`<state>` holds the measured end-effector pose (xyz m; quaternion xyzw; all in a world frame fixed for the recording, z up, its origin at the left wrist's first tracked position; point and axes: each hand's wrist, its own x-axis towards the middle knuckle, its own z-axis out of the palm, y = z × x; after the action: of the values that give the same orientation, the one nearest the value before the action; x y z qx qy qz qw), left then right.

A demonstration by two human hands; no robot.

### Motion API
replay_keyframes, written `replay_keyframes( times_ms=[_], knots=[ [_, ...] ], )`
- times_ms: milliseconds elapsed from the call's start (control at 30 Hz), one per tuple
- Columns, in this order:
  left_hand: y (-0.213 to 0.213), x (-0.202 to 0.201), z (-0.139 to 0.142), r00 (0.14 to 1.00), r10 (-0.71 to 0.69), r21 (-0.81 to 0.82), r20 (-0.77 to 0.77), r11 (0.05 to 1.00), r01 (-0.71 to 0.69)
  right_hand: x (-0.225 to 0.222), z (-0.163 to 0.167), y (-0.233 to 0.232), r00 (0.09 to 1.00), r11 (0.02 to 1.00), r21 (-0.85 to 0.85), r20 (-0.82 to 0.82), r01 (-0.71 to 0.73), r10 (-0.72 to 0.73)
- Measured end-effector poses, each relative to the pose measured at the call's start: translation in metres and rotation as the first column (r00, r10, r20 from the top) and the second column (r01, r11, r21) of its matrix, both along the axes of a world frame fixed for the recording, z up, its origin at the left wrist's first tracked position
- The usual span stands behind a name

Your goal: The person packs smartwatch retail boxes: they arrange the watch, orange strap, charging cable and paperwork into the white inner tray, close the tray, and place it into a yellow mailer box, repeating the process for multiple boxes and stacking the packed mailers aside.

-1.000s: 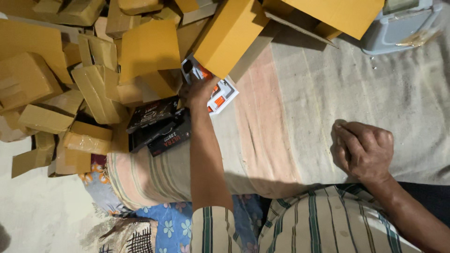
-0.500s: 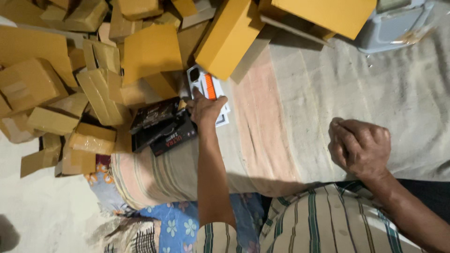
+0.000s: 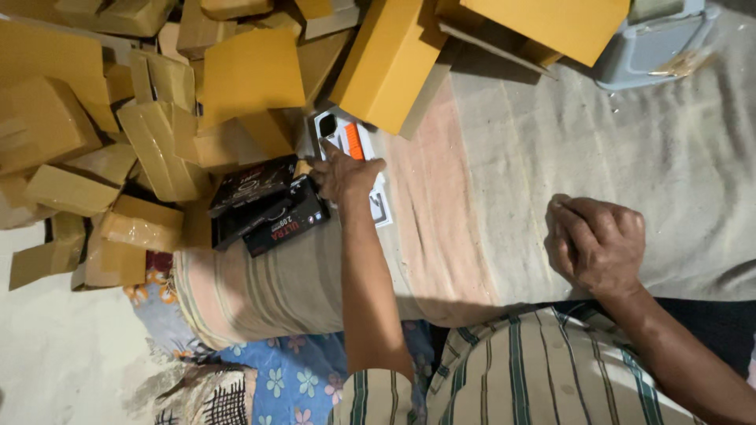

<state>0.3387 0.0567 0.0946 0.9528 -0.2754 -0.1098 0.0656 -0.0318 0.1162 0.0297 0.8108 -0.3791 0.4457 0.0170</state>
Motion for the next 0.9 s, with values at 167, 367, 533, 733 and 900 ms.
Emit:
replay_keyframes(
  times_ms=[167,367,533,733,900],
  knots=[
    [0.010,-0.006,0.008,0.997,0.019,0.021,-0.076,1.000,-0.017,-0.004,0.002,-0.001,1.000,1.000,-0.030,-0.018,0.002,-0.003],
    [0.093,-0.043,-0.003,0.967,-0.253,-0.099,-0.020,0.963,0.250,-0.004,0.001,-0.006,0.999,1.000,-0.015,-0.031,-0.008,0.008],
    [0.108,-0.041,-0.007,0.901,-0.435,-0.094,0.001,0.897,0.433,-0.003,-0.002,-0.003,0.998,1.000,-0.016,-0.054,0.014,-0.015],
    [0.081,-0.019,0.004,0.889,-0.392,-0.127,0.236,0.895,0.428,-0.010,-0.011,-0.004,1.000,0.995,0.100,0.005,0.001,-0.002],
    [0.065,-0.066,-0.016,0.930,-0.305,-0.508,0.203,0.779,0.367,-0.014,0.015,-0.047,0.989,0.918,0.379,0.039,0.116,-0.141]
  ],
)
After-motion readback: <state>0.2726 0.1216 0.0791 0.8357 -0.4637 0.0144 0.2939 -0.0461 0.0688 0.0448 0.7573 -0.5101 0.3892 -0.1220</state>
